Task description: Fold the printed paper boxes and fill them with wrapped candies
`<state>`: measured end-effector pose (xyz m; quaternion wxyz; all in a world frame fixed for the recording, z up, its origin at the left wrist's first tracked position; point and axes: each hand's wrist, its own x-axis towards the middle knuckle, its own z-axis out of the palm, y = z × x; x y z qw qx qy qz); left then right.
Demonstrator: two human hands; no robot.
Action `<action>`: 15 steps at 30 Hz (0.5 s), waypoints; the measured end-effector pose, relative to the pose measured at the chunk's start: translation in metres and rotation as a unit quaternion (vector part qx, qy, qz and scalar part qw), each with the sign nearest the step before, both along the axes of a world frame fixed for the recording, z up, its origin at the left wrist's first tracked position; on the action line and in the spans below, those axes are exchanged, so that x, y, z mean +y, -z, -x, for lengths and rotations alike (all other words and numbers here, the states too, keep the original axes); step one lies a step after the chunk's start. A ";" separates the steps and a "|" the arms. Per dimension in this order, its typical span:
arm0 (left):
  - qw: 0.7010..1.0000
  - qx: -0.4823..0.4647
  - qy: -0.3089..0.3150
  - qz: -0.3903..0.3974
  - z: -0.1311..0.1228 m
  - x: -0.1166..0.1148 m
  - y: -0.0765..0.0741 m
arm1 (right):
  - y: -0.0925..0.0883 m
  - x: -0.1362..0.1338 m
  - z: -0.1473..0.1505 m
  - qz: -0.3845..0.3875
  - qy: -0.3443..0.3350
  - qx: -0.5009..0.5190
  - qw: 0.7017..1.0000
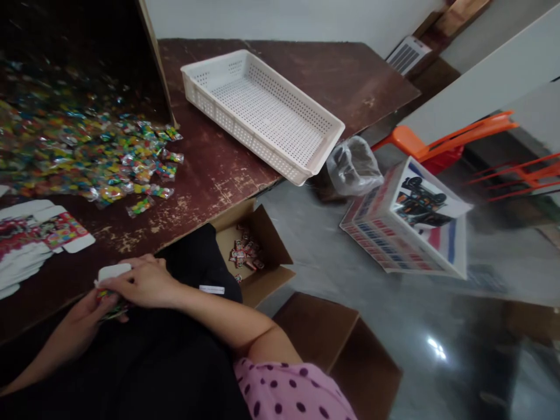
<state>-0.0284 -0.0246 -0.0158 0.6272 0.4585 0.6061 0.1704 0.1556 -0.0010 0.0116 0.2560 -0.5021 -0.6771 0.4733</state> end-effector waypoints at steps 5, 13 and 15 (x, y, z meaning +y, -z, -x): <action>0.993 -0.097 -0.068 0.016 0.001 -0.001 -0.012 | -0.002 0.001 -0.010 -0.082 -0.035 0.049 0.995; 0.961 -0.239 -0.122 0.070 0.001 0.017 -0.030 | 0.015 0.017 0.002 0.326 0.007 0.407 0.853; 0.952 -0.268 -0.120 0.089 0.005 0.020 -0.033 | 0.010 0.022 0.000 0.334 -0.022 0.415 0.846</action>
